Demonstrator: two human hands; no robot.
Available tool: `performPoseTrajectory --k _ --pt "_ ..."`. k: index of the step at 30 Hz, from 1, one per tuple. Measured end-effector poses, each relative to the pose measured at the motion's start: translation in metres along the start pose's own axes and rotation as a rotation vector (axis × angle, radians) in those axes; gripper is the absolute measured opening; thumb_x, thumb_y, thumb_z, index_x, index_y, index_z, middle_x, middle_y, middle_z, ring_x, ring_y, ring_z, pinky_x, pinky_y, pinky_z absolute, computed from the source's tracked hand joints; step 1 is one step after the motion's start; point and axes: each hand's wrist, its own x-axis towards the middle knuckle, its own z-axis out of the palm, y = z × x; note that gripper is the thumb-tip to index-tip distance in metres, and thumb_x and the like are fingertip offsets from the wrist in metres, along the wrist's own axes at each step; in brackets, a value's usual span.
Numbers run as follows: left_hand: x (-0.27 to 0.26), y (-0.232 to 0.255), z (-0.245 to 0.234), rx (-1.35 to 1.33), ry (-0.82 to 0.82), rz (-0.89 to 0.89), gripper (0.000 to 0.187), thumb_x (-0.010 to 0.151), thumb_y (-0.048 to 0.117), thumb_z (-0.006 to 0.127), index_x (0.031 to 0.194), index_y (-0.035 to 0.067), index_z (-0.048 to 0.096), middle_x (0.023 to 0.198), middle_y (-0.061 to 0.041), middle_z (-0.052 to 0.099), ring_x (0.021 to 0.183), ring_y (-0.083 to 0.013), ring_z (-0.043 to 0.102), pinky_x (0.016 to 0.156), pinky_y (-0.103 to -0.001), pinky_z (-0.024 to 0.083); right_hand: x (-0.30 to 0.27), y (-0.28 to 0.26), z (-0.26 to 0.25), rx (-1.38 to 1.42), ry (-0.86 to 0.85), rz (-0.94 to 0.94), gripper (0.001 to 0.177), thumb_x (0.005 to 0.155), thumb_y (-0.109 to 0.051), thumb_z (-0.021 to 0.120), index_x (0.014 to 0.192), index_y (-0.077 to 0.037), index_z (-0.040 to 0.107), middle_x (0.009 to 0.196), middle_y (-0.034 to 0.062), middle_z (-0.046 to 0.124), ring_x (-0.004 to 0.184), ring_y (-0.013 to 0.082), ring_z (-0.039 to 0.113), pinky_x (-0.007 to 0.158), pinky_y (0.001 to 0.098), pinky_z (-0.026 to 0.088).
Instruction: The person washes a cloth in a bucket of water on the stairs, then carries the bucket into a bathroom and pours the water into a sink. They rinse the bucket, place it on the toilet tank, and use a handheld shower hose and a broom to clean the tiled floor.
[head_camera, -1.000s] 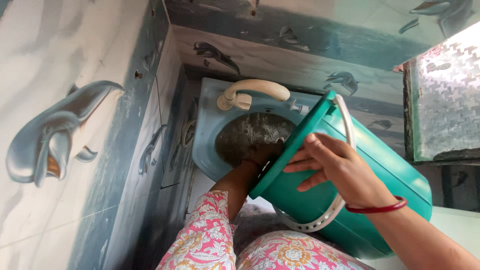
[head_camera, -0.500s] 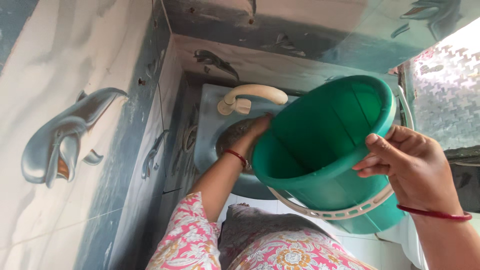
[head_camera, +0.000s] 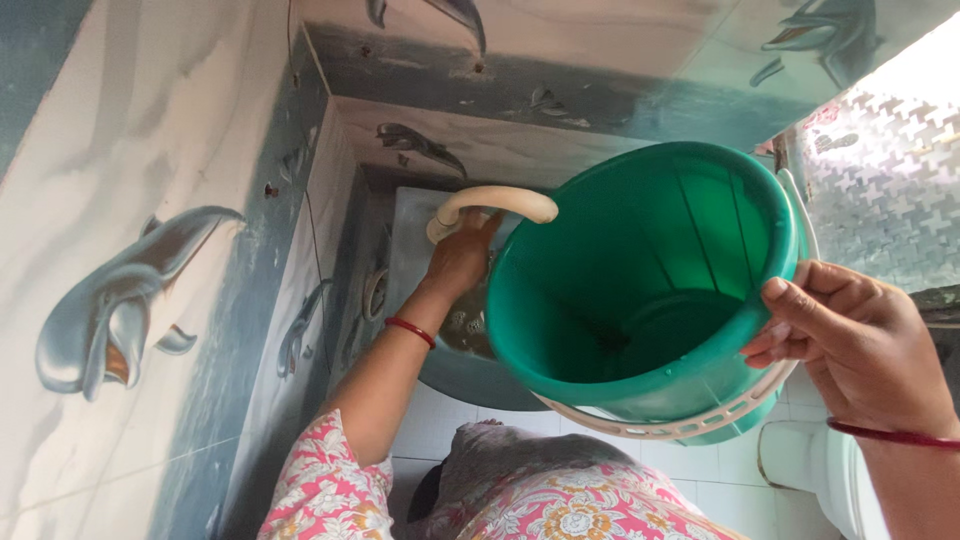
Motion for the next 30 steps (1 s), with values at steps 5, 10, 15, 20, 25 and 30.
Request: performPoseTrajectory --k 5,10,15,20,25,30 --pt "0.02 -0.003 0.024 0.129 -0.352 -0.194 0.06 0.094 0.002 0.055 0.152 0.002 0.038 0.151 -0.027 0.041 0.106 -0.0392 0.068 0.083 -0.049 0.058 0.007 -0.003 -0.003 -0.006 -0.04 0.021 0.027 0.105 -0.011 0.067 0.089 0.01 0.062 0.075 0.0119 0.063 0.062 0.022 0.069 0.061 0.035 0.062" --pt "0.012 -0.012 0.05 0.212 -0.142 -0.163 0.068 0.083 -0.001 0.058 0.148 -0.006 0.035 0.148 -0.027 0.043 0.102 -0.0363 0.07 0.071 -0.042 0.062 0.013 -0.008 0.007 -0.009 -0.019 0.02 0.024 0.101 -0.013 0.067 0.091 0.008 0.063 0.074 0.0105 0.063 0.063 0.0213 0.07 0.061 0.0357 0.063" --pt "-0.011 -0.005 0.039 0.194 -0.131 -0.178 0.068 0.093 -0.002 0.056 0.155 0.003 0.032 0.161 -0.015 0.036 0.09 -0.0286 0.072 0.068 -0.038 0.061 0.014 -0.014 0.016 0.01 -0.014 -0.003 0.023 0.1 -0.015 0.067 0.093 0.007 0.063 0.074 0.0096 0.063 0.063 0.0203 0.07 0.061 0.0349 0.063" --pt "-0.014 0.002 0.022 0.289 -0.151 -0.126 0.074 0.086 -0.008 0.055 0.155 0.004 0.034 0.165 -0.014 0.031 0.081 -0.0236 0.073 0.065 -0.033 0.061 0.013 -0.021 0.018 -0.061 0.016 0.016 0.027 0.099 -0.017 0.068 0.092 0.008 0.063 0.071 0.0119 0.064 0.062 0.0222 0.071 0.06 0.0365 0.064" --pt "-0.029 -0.004 0.013 0.314 -0.094 -0.02 0.064 0.09 -0.003 0.058 0.151 0.005 0.042 0.156 -0.013 0.04 0.082 -0.023 0.073 0.061 -0.033 0.06 0.009 -0.021 0.016 -0.019 -0.001 0.004 0.025 0.098 -0.016 0.069 0.092 0.008 0.064 0.073 0.009 0.063 0.062 0.0196 0.068 0.061 0.0351 0.063" --pt "-0.023 -0.017 0.046 0.303 0.152 0.059 0.044 0.092 0.004 0.064 0.135 0.008 0.057 0.118 -0.01 0.062 0.078 -0.0237 0.072 0.065 -0.035 0.061 0.011 -0.018 0.022 -0.027 0.003 0.007 0.024 0.097 -0.017 0.07 0.091 0.006 0.064 0.072 0.0082 0.063 0.062 0.0194 0.068 0.06 0.0351 0.063"
